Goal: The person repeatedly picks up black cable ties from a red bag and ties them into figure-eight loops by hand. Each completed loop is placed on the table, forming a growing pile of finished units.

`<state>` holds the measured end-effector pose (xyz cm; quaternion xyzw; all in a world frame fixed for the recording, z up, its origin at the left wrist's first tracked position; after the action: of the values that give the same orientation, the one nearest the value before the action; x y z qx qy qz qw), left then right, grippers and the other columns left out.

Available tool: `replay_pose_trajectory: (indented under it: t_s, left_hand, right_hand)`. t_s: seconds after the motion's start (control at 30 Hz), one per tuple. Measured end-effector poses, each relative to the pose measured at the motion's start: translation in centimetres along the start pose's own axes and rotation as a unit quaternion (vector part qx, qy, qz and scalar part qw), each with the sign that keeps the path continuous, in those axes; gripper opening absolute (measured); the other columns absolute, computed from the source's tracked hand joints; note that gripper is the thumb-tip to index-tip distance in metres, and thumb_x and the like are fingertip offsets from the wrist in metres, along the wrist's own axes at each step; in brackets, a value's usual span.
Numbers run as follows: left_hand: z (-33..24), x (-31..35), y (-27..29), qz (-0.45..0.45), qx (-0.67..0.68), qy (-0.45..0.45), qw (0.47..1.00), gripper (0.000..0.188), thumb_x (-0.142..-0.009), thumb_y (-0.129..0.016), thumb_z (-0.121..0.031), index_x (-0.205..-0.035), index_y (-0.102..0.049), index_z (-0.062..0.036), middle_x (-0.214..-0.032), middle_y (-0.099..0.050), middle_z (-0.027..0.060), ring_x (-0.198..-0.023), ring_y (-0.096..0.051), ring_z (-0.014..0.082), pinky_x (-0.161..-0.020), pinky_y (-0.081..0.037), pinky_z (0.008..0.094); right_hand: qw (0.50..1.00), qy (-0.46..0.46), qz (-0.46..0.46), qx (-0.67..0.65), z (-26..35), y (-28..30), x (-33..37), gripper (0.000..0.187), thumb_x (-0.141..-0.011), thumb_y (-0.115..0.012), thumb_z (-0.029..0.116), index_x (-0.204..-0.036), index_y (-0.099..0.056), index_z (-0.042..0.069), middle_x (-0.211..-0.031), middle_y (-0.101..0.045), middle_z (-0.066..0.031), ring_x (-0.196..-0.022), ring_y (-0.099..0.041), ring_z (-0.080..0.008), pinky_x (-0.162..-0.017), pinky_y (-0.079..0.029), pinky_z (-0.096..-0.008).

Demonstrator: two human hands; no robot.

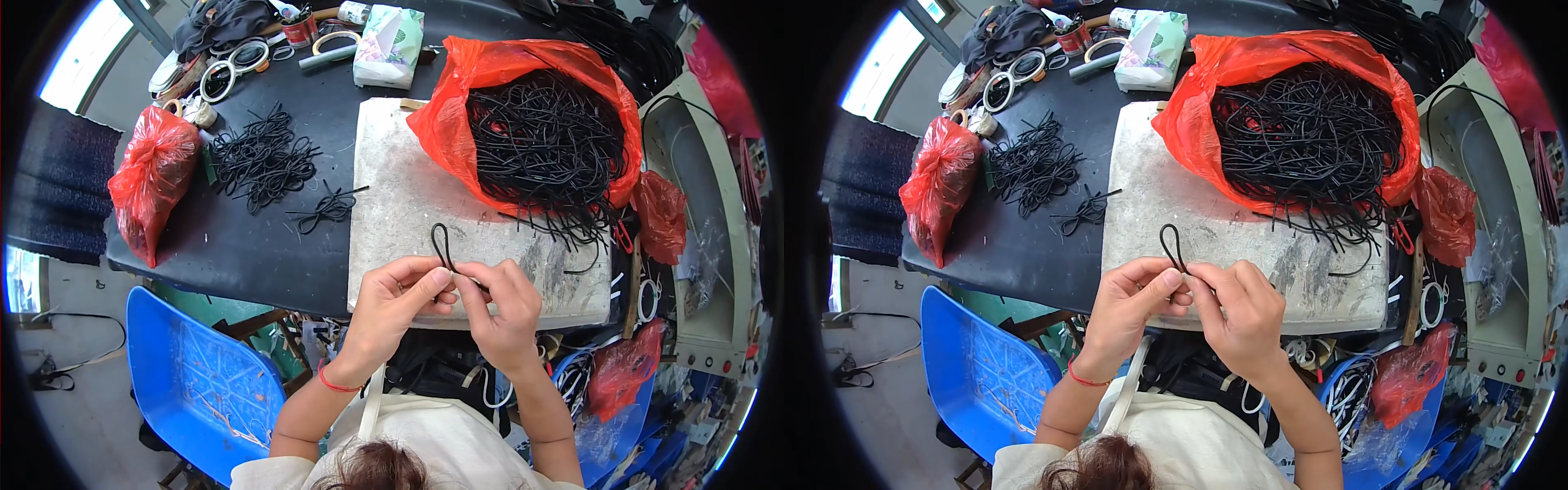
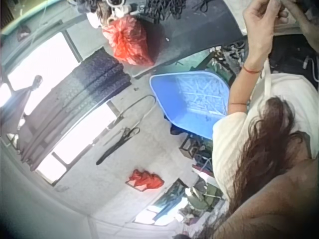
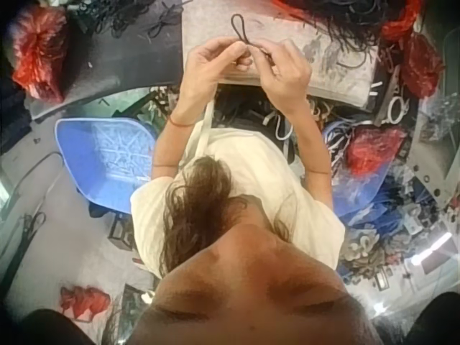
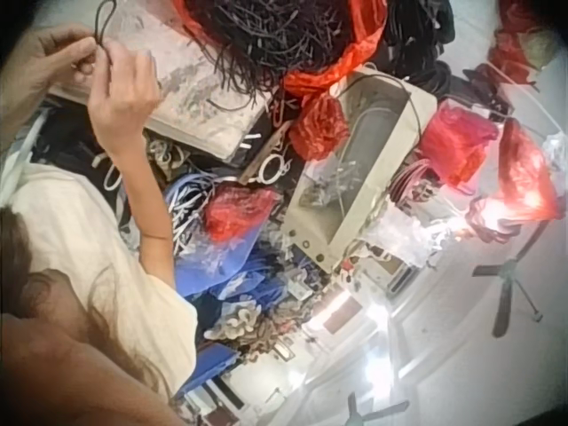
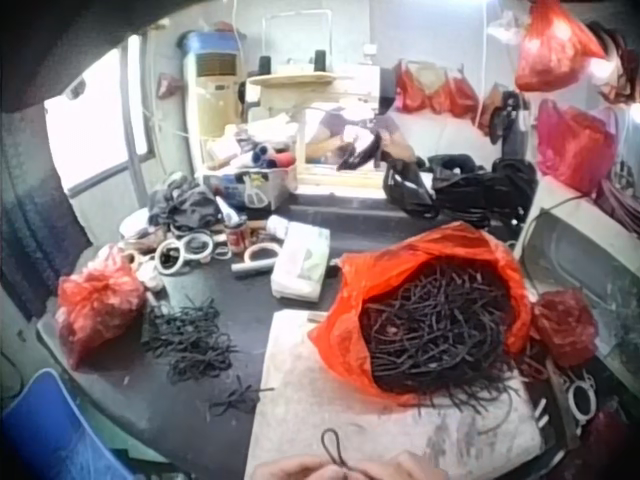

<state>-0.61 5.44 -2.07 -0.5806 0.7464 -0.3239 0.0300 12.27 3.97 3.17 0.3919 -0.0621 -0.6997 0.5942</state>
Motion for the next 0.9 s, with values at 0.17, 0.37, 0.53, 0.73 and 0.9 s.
replay_pose_trajectory:
  t_s: [0.17,0.37,0.53,0.73,0.9]
  left_hand:
    - [0.0,0.1,0.2,0.009,-0.003,0.010,1.000,0.022,-0.086,-0.060,-0.013,-0.102,-0.060,0.0022,-0.087,-0.064,0.0071,-0.075,-0.061,0.0101,-0.067,-0.052,0.0223]
    - [0.2,-0.3,-0.1,0.018,0.018,0.012,1.000,0.022,-0.087,-0.058,-0.012,-0.104,-0.059,0.0021,-0.085,-0.063,0.0067,-0.073,-0.060,0.0101,-0.063,-0.051,0.0213]
    - [0.0,-0.3,0.1,0.046,-0.011,0.017,0.999,0.023,-0.087,-0.058,-0.013,-0.106,-0.059,0.0004,-0.088,-0.063,0.0054,-0.077,-0.060,0.0102,-0.069,-0.050,0.0232]
    - [-1.0,-0.6,0.5,-0.005,0.131,0.004,0.991,0.020,-0.091,-0.051,-0.015,-0.103,-0.057,-0.0014,-0.094,-0.061,0.0065,-0.079,-0.060,0.0127,-0.074,-0.049,0.0274]
    - [-0.5,-0.4,0.6,0.058,0.010,0.077,0.995,0.018,-0.088,-0.055,-0.013,-0.099,-0.059,0.0002,-0.090,-0.061,0.0066,-0.080,-0.060,0.0129,-0.073,-0.050,0.0283]
  right_hand:
    - [0.999,0.008,0.030,0.007,0.1,0.2,-0.2,0.018,-0.071,-0.067,0.000,-0.087,-0.064,0.006,-0.063,-0.050,-0.0035,-0.052,-0.048,-0.0171,-0.046,-0.037,-0.0289]
    - [0.998,-0.026,0.026,-0.050,-0.1,0.2,-0.2,0.017,-0.072,-0.066,-0.001,-0.087,-0.063,0.005,-0.067,-0.055,-0.0040,-0.054,-0.049,-0.0179,-0.048,-0.039,-0.0284]
    - [0.993,-0.028,0.059,-0.096,0.1,0.1,-0.5,0.017,-0.074,-0.063,-0.003,-0.089,-0.063,0.004,-0.074,-0.061,-0.0062,-0.059,-0.053,-0.0200,-0.053,-0.042,-0.0288]
    - [0.992,-0.046,0.100,-0.055,-0.6,0.7,0.4,0.020,-0.074,-0.064,-0.003,-0.092,-0.062,0.004,-0.083,-0.062,-0.0087,-0.067,-0.056,-0.0219,-0.058,-0.045,-0.0304]
    - [0.992,0.083,0.079,0.045,0.7,1.4,-0.5,0.022,-0.070,-0.066,-0.002,-0.091,-0.062,0.003,-0.080,-0.060,-0.0071,-0.066,-0.056,-0.0230,-0.057,-0.046,-0.0313]
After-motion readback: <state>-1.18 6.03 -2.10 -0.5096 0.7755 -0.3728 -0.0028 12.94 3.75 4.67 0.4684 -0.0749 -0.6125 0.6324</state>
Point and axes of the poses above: each hand's wrist, its own x-axis away from the middle knuckle, its own y-axis out of the back of the hand, z = x × y, the point moved 6 cm from there along -x, towards the middle knuckle
